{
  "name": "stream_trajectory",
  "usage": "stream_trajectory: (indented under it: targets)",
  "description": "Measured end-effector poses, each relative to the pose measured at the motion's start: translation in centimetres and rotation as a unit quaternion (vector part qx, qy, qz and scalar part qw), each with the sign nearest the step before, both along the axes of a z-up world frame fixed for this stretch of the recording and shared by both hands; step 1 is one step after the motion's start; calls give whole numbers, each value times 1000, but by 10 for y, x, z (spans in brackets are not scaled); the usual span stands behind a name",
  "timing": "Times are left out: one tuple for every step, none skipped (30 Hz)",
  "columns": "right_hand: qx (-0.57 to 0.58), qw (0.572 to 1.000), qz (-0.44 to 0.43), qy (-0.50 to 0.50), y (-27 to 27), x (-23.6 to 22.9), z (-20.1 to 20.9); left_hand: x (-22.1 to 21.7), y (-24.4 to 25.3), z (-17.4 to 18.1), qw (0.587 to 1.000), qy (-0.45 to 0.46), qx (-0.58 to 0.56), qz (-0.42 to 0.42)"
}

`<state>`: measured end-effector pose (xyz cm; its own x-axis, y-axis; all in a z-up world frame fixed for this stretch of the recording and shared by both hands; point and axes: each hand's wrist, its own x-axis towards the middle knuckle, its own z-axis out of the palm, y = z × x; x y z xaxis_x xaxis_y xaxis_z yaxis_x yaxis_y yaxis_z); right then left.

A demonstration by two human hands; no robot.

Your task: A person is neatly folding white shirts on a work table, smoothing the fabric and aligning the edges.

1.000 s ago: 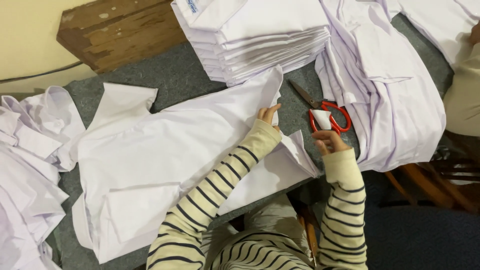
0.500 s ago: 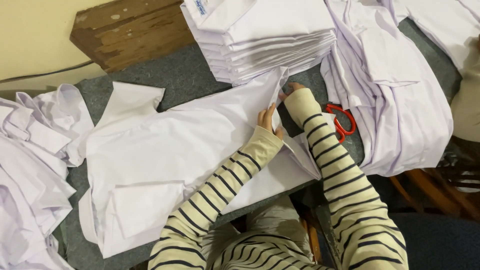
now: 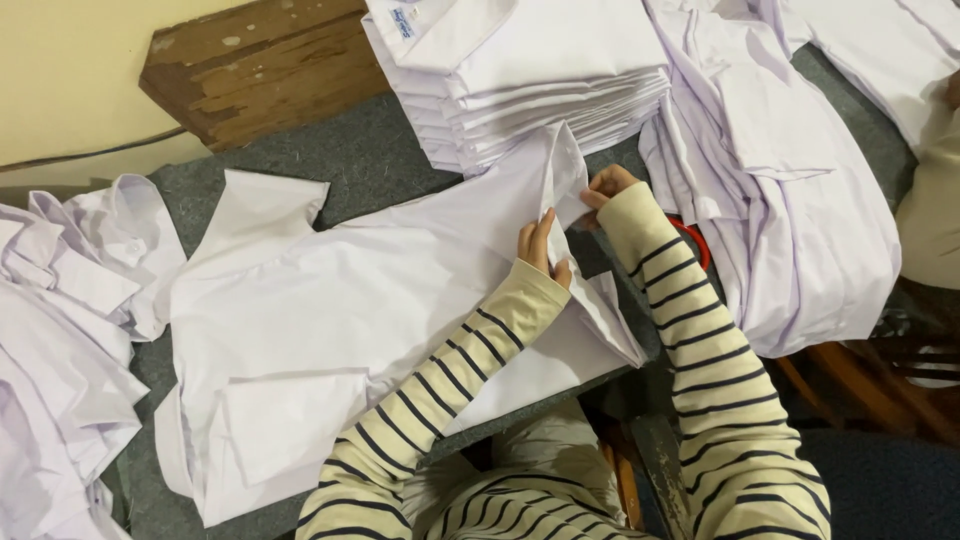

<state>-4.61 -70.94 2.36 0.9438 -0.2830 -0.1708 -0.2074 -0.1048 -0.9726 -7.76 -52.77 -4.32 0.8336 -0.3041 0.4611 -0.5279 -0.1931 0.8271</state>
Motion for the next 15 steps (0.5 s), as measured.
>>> stream_trajectory:
  targets:
    - [-11, 1000, -1, 0, -5, -6, 6, 0, 0, 3, 1000, -4, -2, -6]
    - [-21, 1000, -2, 4, -8, -14, 9, -3, 0, 5, 1000, -5, -3, -11]
    - [-22, 1000, -2, 5, -13, -17, 7, -4, -1, 8, 1000, -4, -4, -11]
    - [-12, 999, 6, 31, -18, -19, 6, -4, -2, 12, 1000, 1, -14, -11]
    - [-2, 998, 15, 56, -24, -22, 4, -4, -2, 16, 1000, 5, -23, -10]
    - [-2, 998, 14, 58, -26, -24, 3, -5, -3, 17, 1000, 7, -24, -12]
    - [-23, 995, 39, 88, -28, -26, 2, -5, -3, 17, 1000, 5, -21, -13]
    - [-45, 990, 65, 116, -30, -26, 2, -3, -3, 19, 1000, 0, -19, -14]
    - [-45, 990, 64, 115, -31, -30, 8, -4, -3, 19, 1000, 0, -19, -16]
    - [-123, 980, 133, 85, -31, -33, 14, -3, -2, 19, 1000, 2, -21, -15]
    - [-200, 957, 202, 55, -32, -36, 19, -2, -2, 19, 1000, 4, -23, -14]
    - [-199, 957, 203, 55, -18, -44, 43, -3, -1, 20, 1000, 5, -22, -13]
    - [-219, 954, 183, 87, -4, -51, 67, -4, 0, 22, 1000, 6, -19, -16]
    - [-239, 950, 161, 118, 9, -59, 91, -3, 1, 23, 1000, 6, -17, -21]
    - [-239, 950, 161, 118, 3, -51, 76, -1, 0, 25, 1000, 5, -17, -21]
